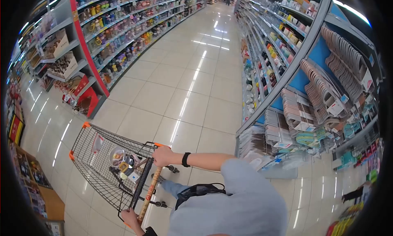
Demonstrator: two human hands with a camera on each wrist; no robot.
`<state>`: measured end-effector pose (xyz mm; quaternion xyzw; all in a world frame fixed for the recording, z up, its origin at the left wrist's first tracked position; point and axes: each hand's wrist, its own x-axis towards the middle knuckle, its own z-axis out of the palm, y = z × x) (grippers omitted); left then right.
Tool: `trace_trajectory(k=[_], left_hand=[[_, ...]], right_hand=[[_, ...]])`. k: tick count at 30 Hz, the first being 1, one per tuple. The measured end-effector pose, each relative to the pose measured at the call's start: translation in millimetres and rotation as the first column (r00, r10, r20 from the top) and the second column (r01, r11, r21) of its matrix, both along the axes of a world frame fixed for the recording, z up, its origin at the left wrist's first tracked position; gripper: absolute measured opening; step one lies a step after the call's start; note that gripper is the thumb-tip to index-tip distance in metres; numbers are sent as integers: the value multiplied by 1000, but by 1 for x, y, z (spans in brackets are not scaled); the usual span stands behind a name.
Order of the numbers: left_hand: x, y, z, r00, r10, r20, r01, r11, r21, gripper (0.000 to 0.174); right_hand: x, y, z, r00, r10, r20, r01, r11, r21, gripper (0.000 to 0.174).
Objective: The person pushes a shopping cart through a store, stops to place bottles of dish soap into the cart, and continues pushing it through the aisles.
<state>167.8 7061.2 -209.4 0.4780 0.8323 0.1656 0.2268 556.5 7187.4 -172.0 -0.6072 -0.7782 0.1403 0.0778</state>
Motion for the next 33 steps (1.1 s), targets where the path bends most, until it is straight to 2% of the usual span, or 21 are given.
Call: trace_trajectory(k=[1,5,8,10,12,13,14,15,16,17,18,19,20,21,24,26,30,32,33], left_hand=[[-2,19,13,995,77,64,-73,995,-62,29],[-50,89,-11,998,-57,-36,57,998,-10,30],[-69,139,4,998,-39,-42,37,998,-49,30],[-78,171,10,998,-14,-67,16,1000,20,30],[-98,204,3,994,22,-108,-18,999,46,31],[-117,225,1,996,-21,-92,11,995,-104,31],[-130,240,-3,994,-57,-89,47,993,-110,31],[-142,255,-6,997,-15,-76,10,998,-69,32],[-142,273,1,998,31,-57,-32,999,-23,34],[-143,289,12,992,38,-121,-41,999,-29,36],[-131,299,49,994,18,-107,-21,999,-25,36],[-115,306,98,999,-46,-20,45,996,-82,34],[-110,317,121,992,-104,70,112,984,-135,34],[-117,332,116,993,-12,121,34,982,-187,38],[-142,358,116,989,-99,114,118,977,-180,41],[-158,377,107,983,-61,175,102,966,-236,42],[-162,390,130,989,-45,143,78,969,-233,37],[-167,400,134,945,-323,56,326,916,-234,37],[-205,414,65,906,-413,-94,390,900,-195,38]], right_hand=[[-9,18,4,1000,16,24,-16,1000,15,25],[-42,94,11,994,53,93,-49,997,-53,26],[-69,149,12,996,78,48,-75,995,-62,26],[-87,183,16,997,78,19,-76,994,-75,26],[-107,218,15,994,104,17,-103,993,-53,26],[-116,237,8,997,74,17,-73,996,-56,26],[-126,255,3,996,91,-21,-91,996,0,26],[-136,270,-3,992,113,-53,-110,992,58,27],[-145,284,-3,995,86,-44,-83,995,57,27],[-155,298,-2,995,89,-52,-86,994,73,27],[-161,312,-1,994,96,-57,-91,992,89,28],[-168,325,3,996,76,-47,-72,993,91,28],[-176,337,7,996,77,-42,-74,995,72,28],[-180,346,7,996,83,-34,-82,995,50,28],[-194,365,7,996,79,-51,-74,993,97,29],[-202,378,-9,995,92,-24,-88,986,143,29],[-207,378,2,1000,29,-8,-28,998,55,28],[-205,377,0,999,-23,-46,28,992,123,28],[-206,376,-1,999,-48,-21,50,987,155,27]])
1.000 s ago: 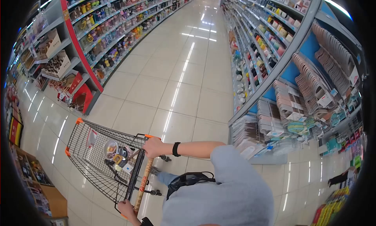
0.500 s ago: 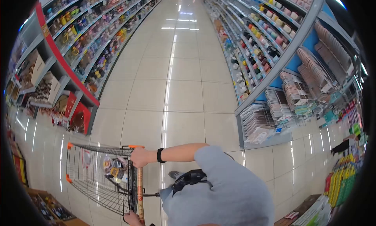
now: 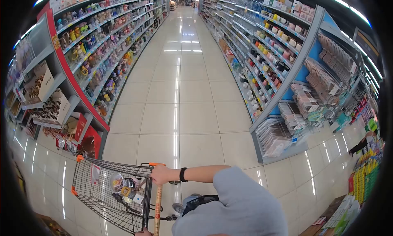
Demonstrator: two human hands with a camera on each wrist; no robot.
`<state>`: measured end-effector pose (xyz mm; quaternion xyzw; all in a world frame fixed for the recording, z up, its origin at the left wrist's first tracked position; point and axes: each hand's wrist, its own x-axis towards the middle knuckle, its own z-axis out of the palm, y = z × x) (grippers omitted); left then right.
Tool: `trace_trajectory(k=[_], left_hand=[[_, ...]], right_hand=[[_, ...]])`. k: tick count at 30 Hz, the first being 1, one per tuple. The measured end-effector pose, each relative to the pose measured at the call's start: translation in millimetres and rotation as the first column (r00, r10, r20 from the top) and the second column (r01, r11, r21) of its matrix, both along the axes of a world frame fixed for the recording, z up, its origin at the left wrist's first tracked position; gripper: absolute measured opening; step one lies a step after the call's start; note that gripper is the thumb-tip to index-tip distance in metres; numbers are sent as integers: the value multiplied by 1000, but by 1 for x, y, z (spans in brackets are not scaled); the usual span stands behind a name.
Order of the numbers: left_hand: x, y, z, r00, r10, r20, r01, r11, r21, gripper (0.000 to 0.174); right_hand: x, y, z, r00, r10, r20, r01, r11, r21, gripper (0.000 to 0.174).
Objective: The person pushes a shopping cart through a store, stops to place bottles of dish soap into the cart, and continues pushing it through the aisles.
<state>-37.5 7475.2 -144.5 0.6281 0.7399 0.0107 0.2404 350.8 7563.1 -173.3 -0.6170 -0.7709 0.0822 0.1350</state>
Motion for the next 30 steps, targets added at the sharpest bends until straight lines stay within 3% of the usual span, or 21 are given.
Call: trace_trajectory(k=[3,4,8,10,12,15,19,21,23,25,30], left_hand=[[-11,18,-8,997,-78,-5,77,994,-72,38],[-11,22,-8,994,-103,-35,100,992,-78,42],[-16,44,-39,990,-112,-86,113,993,13,43],[-7,47,-25,992,-126,6,126,992,-12,41],[-4,63,-18,995,-91,38,91,996,7,39],[15,82,-35,997,39,63,-33,996,-83,36],[27,104,-39,996,51,79,-48,998,-45,37],[24,122,-71,992,-121,28,118,989,93,37],[31,138,-85,994,-94,-63,100,990,101,38],[49,153,-78,980,-179,-87,187,978,91,39],[98,190,-59,984,-179,19,180,983,-46,47]], right_hand=[[2,-8,5,999,-37,29,39,997,-68,30],[2,-11,4,998,-65,-4,65,998,-19,27],[10,-20,11,997,-79,8,80,996,-40,29],[11,-25,23,981,-175,80,190,942,-275,32],[14,-23,22,966,-196,166,242,912,-330,31],[23,-29,18,968,-216,124,244,924,-294,35],[35,-32,18,937,-312,158,344,903,-258,30],[44,-33,20,930,-334,152,363,897,-250,31],[53,-32,16,919,-377,114,393,900,-191,32],[61,-30,23,914,-391,107,405,894,-189,31],[101,-11,22,889,-443,120,458,866,-202,26]])
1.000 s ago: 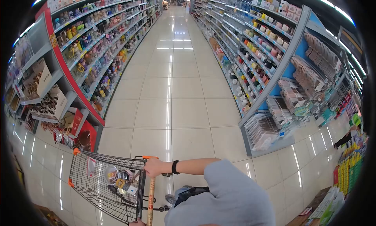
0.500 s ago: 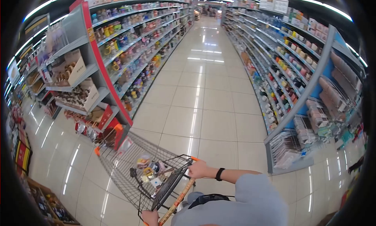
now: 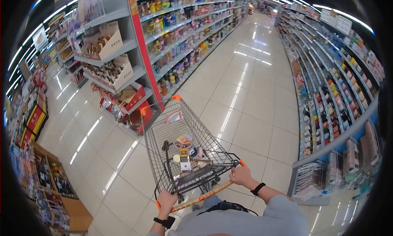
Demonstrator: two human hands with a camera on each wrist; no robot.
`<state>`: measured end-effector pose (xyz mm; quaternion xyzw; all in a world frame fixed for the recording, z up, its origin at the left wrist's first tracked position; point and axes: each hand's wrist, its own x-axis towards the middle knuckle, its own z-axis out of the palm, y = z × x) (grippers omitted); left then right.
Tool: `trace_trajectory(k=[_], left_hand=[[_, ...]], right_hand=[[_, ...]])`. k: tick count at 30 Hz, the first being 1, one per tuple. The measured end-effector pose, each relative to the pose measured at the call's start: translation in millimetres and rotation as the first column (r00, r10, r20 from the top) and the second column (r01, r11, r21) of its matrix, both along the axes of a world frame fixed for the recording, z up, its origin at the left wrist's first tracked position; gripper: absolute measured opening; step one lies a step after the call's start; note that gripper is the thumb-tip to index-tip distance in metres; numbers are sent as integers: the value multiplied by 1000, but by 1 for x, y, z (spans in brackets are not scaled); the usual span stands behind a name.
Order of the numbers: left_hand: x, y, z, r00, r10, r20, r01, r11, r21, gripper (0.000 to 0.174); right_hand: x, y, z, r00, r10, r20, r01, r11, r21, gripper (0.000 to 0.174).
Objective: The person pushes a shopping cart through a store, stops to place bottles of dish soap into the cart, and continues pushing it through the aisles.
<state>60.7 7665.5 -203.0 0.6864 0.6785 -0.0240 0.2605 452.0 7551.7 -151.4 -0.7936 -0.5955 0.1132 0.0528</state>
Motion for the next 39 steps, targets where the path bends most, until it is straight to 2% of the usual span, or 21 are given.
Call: trace_trajectory(k=[2,3,4,6,7,8,10,11,12,13,14,16,19,25,31,35,39], left_hand=[[26,16,8,1000,-1,4,1,999,-47,47],[38,21,12,999,-42,-8,42,999,10,47],[48,28,22,996,-87,-30,88,994,63,48],[74,45,44,983,-169,-65,170,986,1,50],[77,54,35,971,-234,-57,233,972,-28,52],[86,59,47,960,-280,-24,280,960,9,52],[88,73,28,911,-411,23,408,909,85,46],[108,81,50,916,-401,-15,401,916,3,41],[121,84,56,918,-397,15,397,917,37,38],[133,92,58,917,-397,43,392,915,96,35],[145,100,58,915,-400,48,395,915,84,35],[159,115,59,939,-338,67,326,934,146,32],[190,146,64,927,-369,74,357,924,139,31],[255,217,67,920,-389,51,381,916,127,32],[328,287,73,910,-412,49,403,906,129,34],[376,340,50,896,-444,-10,438,881,180,37],[429,392,53,892,-449,48,435,883,176,36]], right_hand=[[19,8,2,1000,-4,-6,4,1000,7,26],[26,9,1,1000,-28,-12,28,999,29,25],[34,14,5,996,-84,-16,83,996,-25,24],[59,20,-5,999,-27,-39,30,997,68,25],[70,26,-12,1000,-4,3,4,994,111,26],[83,29,-17,999,15,45,-21,990,140,26],[96,40,-11,996,-85,25,83,993,87,26],[104,45,-7,995,-98,2,97,989,108,24],[114,52,-7,994,-111,-14,112,982,154,23],[124,56,-10,993,-114,-14,114,985,129,23],[134,63,-10,992,-127,-10,128,982,136,22],[144,74,-9,988,-156,3,154,976,153,20],[163,94,0,980,-200,-14,200,976,82,20],[212,136,-3,968,-240,-69,247,959,135,21],[272,194,3,953,-295,-63,300,949,100,22],[323,230,-8,954,-299,-22,300,948,109,23],[370,278,-12,962,-271,-19,271,948,165,23]])
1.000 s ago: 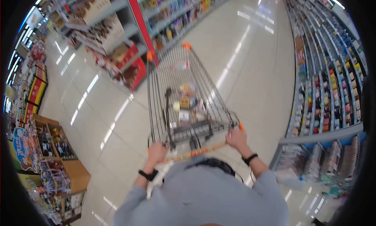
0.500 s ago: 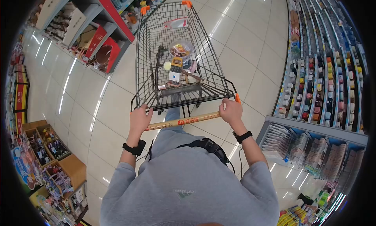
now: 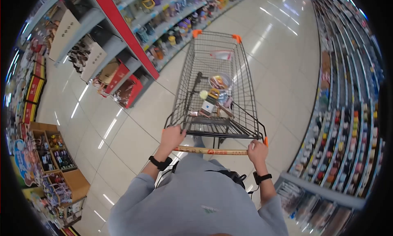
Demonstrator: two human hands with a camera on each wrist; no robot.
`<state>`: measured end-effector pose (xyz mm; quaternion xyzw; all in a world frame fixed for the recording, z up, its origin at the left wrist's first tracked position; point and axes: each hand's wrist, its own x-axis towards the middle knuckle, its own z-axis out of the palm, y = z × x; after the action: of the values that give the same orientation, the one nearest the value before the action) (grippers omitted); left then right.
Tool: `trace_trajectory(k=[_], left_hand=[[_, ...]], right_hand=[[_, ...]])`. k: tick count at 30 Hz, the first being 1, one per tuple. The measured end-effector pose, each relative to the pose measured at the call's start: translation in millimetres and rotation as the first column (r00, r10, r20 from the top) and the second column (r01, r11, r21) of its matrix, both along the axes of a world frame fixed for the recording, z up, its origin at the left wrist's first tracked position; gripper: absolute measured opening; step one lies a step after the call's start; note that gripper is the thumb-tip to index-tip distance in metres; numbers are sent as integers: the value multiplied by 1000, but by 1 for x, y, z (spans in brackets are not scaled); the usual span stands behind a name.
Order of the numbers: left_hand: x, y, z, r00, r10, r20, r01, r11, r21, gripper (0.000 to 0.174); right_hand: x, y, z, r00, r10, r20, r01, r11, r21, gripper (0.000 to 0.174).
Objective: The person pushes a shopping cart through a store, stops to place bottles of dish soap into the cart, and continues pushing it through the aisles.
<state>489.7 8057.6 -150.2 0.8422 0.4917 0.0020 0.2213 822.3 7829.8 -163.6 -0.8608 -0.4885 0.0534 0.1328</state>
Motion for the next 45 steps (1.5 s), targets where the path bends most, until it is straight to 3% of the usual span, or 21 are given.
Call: trace_trajectory(k=[2,6,15,17,25,30,37,40,42,45], left_hand=[[28,32,7,1000,-23,10,23,1000,9,36],[75,82,8,994,-82,70,79,996,44,32],[186,187,21,990,53,129,-74,983,169,35],[210,208,6,992,90,90,-105,978,180,44],[299,254,16,992,117,48,-125,960,250,47],[357,291,21,984,166,60,-176,953,247,44],[432,333,9,982,137,127,-166,950,264,47],[461,344,16,984,143,108,-166,955,244,49],[476,350,23,982,153,115,-175,961,215,48],[501,360,17,981,157,116,-176,968,180,50]], right_hand=[[20,26,8,996,-80,-29,78,994,-71,24],[65,74,4,995,-90,32,89,996,12,24],[170,187,1,985,-150,80,149,989,20,28],[198,210,-2,989,-117,89,116,993,19,29],[297,290,10,996,-22,92,17,999,49,37],[357,335,17,993,54,106,-59,997,45,48],[448,386,17,968,189,164,-176,980,-91,71],[477,402,27,971,214,103,-202,972,-120,71],[498,411,14,966,244,79,-241,969,-48,72],[521,418,33,951,310,-21,-309,938,-157,61]])
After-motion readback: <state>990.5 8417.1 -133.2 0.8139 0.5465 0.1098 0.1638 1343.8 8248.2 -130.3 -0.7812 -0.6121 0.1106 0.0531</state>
